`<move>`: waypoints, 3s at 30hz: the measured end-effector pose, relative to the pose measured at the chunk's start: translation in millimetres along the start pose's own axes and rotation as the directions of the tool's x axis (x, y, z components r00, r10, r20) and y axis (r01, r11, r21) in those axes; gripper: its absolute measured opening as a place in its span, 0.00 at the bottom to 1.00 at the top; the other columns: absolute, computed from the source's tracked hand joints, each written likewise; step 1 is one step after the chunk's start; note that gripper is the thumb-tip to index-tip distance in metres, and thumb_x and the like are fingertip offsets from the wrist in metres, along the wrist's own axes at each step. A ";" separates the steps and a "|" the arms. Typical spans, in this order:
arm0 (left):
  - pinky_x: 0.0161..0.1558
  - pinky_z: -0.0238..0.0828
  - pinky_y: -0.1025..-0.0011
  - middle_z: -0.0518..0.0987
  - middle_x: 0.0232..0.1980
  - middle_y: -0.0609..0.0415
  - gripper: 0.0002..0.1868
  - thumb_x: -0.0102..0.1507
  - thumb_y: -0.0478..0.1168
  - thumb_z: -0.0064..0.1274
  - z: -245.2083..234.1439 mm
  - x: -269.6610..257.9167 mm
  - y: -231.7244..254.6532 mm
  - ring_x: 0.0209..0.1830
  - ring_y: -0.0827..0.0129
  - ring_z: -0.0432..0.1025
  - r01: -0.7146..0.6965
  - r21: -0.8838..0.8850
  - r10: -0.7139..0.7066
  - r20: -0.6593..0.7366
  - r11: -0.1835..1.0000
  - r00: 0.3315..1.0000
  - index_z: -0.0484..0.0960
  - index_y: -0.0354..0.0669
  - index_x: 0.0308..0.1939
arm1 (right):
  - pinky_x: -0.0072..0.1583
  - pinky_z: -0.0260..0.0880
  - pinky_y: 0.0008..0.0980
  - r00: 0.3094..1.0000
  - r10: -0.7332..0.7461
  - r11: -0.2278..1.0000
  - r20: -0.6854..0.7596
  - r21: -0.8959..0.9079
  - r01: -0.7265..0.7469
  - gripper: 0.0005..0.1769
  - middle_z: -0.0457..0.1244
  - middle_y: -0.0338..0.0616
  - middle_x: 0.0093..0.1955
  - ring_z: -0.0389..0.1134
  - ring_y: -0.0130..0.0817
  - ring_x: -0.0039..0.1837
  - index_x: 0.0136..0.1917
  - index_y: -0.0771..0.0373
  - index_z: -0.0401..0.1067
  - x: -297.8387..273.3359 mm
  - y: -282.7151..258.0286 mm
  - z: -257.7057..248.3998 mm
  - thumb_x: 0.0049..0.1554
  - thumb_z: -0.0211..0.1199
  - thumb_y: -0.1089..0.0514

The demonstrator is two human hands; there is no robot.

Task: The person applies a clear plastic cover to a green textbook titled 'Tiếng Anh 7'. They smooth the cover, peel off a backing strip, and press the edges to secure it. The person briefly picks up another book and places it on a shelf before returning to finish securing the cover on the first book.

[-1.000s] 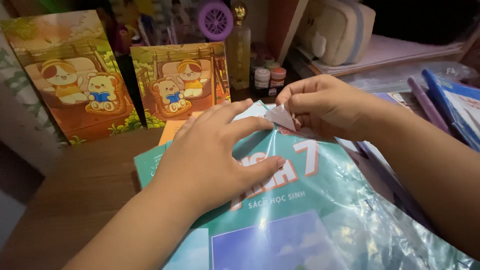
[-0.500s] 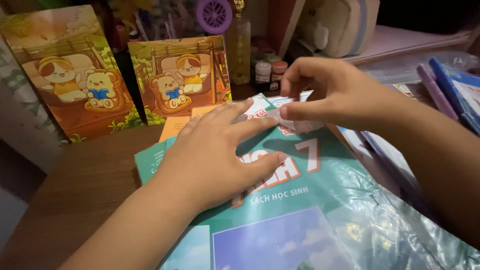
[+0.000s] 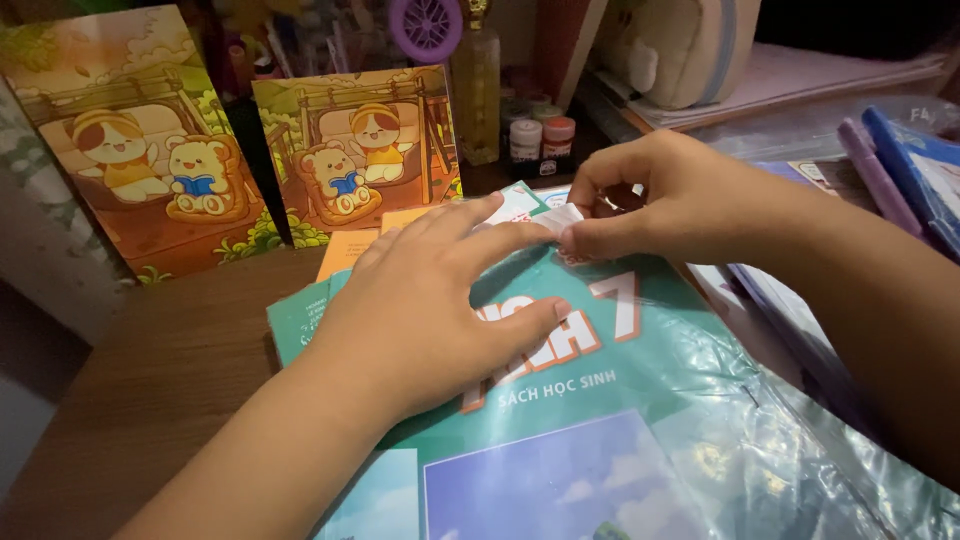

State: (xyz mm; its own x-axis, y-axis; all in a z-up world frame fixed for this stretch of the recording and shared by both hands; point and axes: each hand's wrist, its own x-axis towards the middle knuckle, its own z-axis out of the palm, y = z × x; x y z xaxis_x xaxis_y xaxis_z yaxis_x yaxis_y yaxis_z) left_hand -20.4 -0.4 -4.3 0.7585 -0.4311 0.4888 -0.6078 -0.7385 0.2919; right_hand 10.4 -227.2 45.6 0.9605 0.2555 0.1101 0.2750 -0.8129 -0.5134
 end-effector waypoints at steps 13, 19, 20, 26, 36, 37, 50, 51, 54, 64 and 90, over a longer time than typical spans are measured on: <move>0.61 0.61 0.53 0.69 0.73 0.50 0.28 0.57 0.66 0.54 -1.1 -0.9 0.3 0.68 0.52 0.65 -0.079 -0.080 0.082 0.025 0.994 0.996 0.86 0.70 0.58 | 0.34 0.55 0.30 0.994 0.097 0.934 0.043 0.341 -0.105 0.08 0.66 0.50 0.30 0.59 0.34 0.31 0.39 0.73 0.83 7.2 10.4 2.1 0.56 0.70 0.63; 0.59 0.62 0.55 0.73 0.69 0.53 0.27 0.57 0.65 0.53 0.4 -1.7 -0.2 0.64 0.55 0.68 -0.117 -0.083 0.118 0.007 0.990 0.993 0.86 0.65 0.57 | 0.39 0.58 0.28 0.991 0.108 0.934 0.078 0.333 -0.128 0.10 0.67 0.49 0.33 0.61 0.33 0.35 0.41 0.72 0.83 9.2 14.7 1.0 0.59 0.69 0.62; 0.59 0.62 0.55 0.73 0.69 0.53 0.27 0.57 0.65 0.53 0.3 -1.3 -0.4 0.64 0.55 0.68 -0.117 -0.083 0.118 0.007 0.990 0.993 0.86 0.65 0.57 | 0.39 0.58 0.28 0.991 0.109 0.934 0.078 0.333 -0.129 0.10 0.67 0.49 0.33 0.61 0.33 0.35 0.41 0.72 0.83 9.3 15.0 0.9 0.59 0.69 0.62; 0.61 0.58 0.52 0.72 0.71 0.52 0.27 0.57 0.65 0.53 -0.8 0.0 -0.3 0.67 0.54 0.66 -0.094 -0.086 0.099 0.055 0.992 0.994 0.86 0.69 0.58 | 0.37 0.57 0.29 0.992 0.092 0.937 0.086 0.329 -0.115 0.10 0.67 0.48 0.33 0.60 0.34 0.33 0.42 0.71 0.82 10.1 17.4 1.1 0.60 0.68 0.60; 0.60 0.61 0.52 0.70 0.72 0.51 0.26 0.57 0.64 0.53 -0.6 0.1 0.4 0.68 0.51 0.65 -0.094 -0.080 0.098 0.052 0.992 0.994 0.85 0.72 0.58 | 0.36 0.55 0.27 0.993 0.074 0.936 0.090 0.337 -0.100 0.11 0.66 0.46 0.32 0.58 0.30 0.33 0.42 0.70 0.82 11.4 21.9 1.5 0.61 0.68 0.59; 0.60 0.60 0.52 0.69 0.72 0.51 0.27 0.57 0.64 0.53 -0.3 0.0 0.1 0.68 0.51 0.65 -0.110 -0.069 0.113 0.045 0.992 0.993 0.85 0.71 0.58 | 0.36 0.55 0.27 0.993 0.066 0.930 0.096 0.355 -0.096 0.10 0.66 0.46 0.32 0.58 0.30 0.33 0.42 0.70 0.82 12.3 23.1 1.6 0.61 0.68 0.60; 0.46 0.73 0.61 0.79 0.54 0.65 0.18 0.60 0.57 0.55 -5.2 1.8 4.6 0.52 0.65 0.75 0.259 -0.023 -0.259 0.014 0.966 0.966 0.83 0.61 0.52 | 0.44 0.59 0.27 0.998 0.044 0.978 0.046 0.203 -0.053 0.15 0.68 0.40 0.39 0.62 0.28 0.41 0.53 0.61 0.82 5.2 2.8 11.0 0.58 0.61 0.53; 0.49 0.70 0.59 0.80 0.54 0.61 0.21 0.59 0.57 0.55 -3.1 2.1 1.9 0.53 0.62 0.74 0.205 -0.007 -0.205 -0.014 0.979 0.979 0.83 0.58 0.53 | 0.40 0.56 0.28 0.999 0.035 0.981 0.016 0.189 -0.037 0.15 0.66 0.41 0.36 0.60 0.29 0.37 0.52 0.61 0.82 4.7 0.9 12.7 0.57 0.63 0.52; 0.55 0.65 0.55 0.78 0.56 0.54 0.27 0.59 0.58 0.54 4.7 5.2 -6.5 0.57 0.57 0.71 0.159 0.034 -0.158 -0.020 0.987 0.987 0.82 0.52 0.57 | 0.36 0.58 0.30 0.999 -0.008 0.999 -0.045 0.042 0.010 0.16 0.64 0.39 0.34 0.60 0.30 0.33 0.51 0.55 0.82 3.2 -5.5 18.7 0.51 0.69 0.49; 0.51 0.68 0.54 0.77 0.48 0.57 0.14 0.56 0.54 0.58 3.4 3.0 -1.1 0.53 0.59 0.70 0.104 0.056 -0.096 -0.125 0.993 0.987 0.87 0.55 0.39 | 0.37 0.72 0.35 0.950 -0.313 0.858 0.008 -0.426 0.287 0.12 0.73 0.35 0.35 0.69 0.38 0.29 0.44 0.47 0.86 15.8 -33.2 7.9 0.45 0.70 0.47; 0.49 0.73 0.61 0.81 0.52 0.61 0.20 0.57 0.57 0.57 -3.2 -0.1 2.7 0.54 0.62 0.73 0.230 0.004 -0.230 -0.012 0.973 0.973 0.86 0.58 0.49 | 0.33 0.58 0.31 0.885 0.029 0.997 0.465 -0.079 0.008 0.06 0.67 0.45 0.33 0.61 0.33 0.33 0.40 0.67 0.78 75.6 -26.6 8.9 0.47 0.70 0.66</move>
State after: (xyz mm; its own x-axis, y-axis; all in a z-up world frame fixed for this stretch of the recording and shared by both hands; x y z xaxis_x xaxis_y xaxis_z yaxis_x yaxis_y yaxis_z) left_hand -22.8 -0.6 -1.0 0.8750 -0.2432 0.4187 -0.4160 -0.8200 0.3930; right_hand 75.3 -181.7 60.0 0.8387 0.4456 -0.3132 0.2855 -0.8494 -0.4439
